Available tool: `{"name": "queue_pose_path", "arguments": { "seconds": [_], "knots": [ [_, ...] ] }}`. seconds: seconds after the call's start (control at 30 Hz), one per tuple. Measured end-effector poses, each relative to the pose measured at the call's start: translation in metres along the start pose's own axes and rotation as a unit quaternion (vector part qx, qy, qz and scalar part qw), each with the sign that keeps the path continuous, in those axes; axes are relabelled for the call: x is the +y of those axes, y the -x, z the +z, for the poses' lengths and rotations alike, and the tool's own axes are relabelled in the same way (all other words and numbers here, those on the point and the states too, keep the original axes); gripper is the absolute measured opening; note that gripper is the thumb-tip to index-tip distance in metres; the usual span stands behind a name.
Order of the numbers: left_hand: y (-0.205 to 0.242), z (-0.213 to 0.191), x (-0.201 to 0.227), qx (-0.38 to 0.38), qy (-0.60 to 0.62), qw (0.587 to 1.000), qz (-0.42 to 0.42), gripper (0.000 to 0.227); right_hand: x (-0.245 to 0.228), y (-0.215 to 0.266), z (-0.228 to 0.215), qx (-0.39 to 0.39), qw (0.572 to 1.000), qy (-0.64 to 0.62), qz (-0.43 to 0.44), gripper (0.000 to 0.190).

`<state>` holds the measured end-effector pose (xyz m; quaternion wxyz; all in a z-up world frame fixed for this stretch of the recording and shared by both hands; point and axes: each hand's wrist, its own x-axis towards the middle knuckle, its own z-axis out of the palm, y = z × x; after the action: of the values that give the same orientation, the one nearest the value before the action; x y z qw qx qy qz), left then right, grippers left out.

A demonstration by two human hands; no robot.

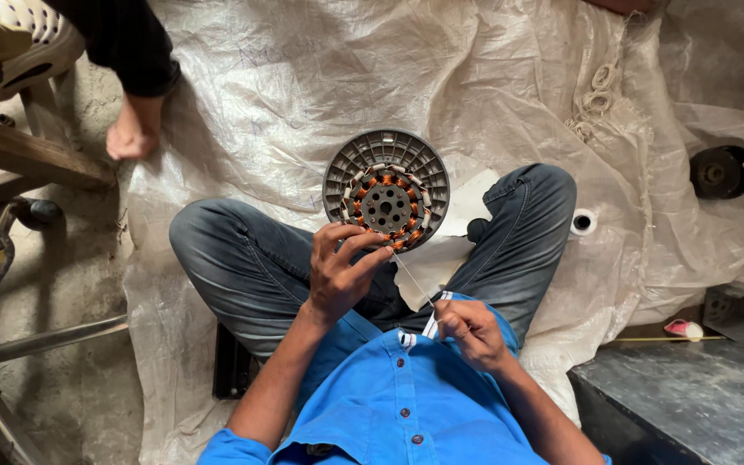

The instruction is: The person sits cross-legged on a tarp and uses a thin white tie to secure copper windings on a motor stator. They repeatedly wrap the tie around the windings and pull it tight to hold the coils in place.

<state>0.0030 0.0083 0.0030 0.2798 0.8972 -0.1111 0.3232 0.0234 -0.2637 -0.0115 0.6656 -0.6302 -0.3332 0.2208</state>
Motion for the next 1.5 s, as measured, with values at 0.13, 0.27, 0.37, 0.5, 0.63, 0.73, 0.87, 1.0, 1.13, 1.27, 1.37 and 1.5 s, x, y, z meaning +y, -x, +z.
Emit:
{"name": "queue_pose_path", "arguments": {
  "seconds": [0.13,0.27,0.37,0.5,0.63,0.73,0.87,1.0,1.13,1.27,1.37,1.5],
  "knots": [
    [0.000,0.002,-0.002,0.005,-0.004,1.000,-0.003,0.020,0.003,0.004,-0.002,0.050,0.995,-0.090,-0.014,0.048],
    [-0.005,0.003,-0.003,0.009,-0.009,1.000,-0.008,0.021,-0.002,0.007,0.002,0.066,0.992,-0.108,0.021,0.048],
    [-0.008,0.002,-0.002,0.005,-0.019,1.000,-0.012,0.021,-0.009,0.009,0.009,0.061,0.993,-0.103,0.007,0.049],
    [-0.011,0.000,-0.004,-0.007,-0.016,1.000,-0.012,0.019,-0.016,0.008,0.015,0.047,0.993,-0.106,-0.013,0.049],
    [-0.013,0.000,-0.007,-0.014,-0.008,1.000,-0.015,0.018,-0.021,0.008,0.015,0.036,0.993,-0.107,-0.022,0.049],
    [-0.015,-0.002,-0.008,-0.018,-0.007,1.000,-0.015,0.018,-0.023,0.011,0.018,0.036,0.996,-0.082,-0.029,0.049],
    [-0.022,-0.005,0.001,-0.014,0.002,0.999,-0.041,0.018,-0.021,0.012,0.019,0.055,0.991,-0.124,-0.021,0.049],
    [-0.031,-0.011,0.020,-0.033,-0.009,0.999,0.000,0.025,-0.025,0.005,0.015,0.036,0.989,-0.136,-0.042,0.051],
    [-0.023,-0.012,0.044,-0.083,0.053,0.993,0.062,0.027,-0.029,-0.003,0.009,0.006,0.986,-0.151,-0.073,0.055],
    [0.006,-0.002,0.060,-0.156,0.188,0.967,0.067,0.014,-0.020,-0.006,-0.025,0.183,0.974,-0.023,-0.130,0.053],
    [0.022,0.014,0.067,-0.221,0.249,0.942,0.049,0.019,-0.016,0.000,-0.059,0.356,0.914,-0.183,-0.063,0.051],
    [0.031,0.025,0.067,-0.189,0.290,0.935,-0.076,0.031,-0.017,-0.002,-0.077,0.344,0.937,0.050,0.046,0.038]
  ]
}}
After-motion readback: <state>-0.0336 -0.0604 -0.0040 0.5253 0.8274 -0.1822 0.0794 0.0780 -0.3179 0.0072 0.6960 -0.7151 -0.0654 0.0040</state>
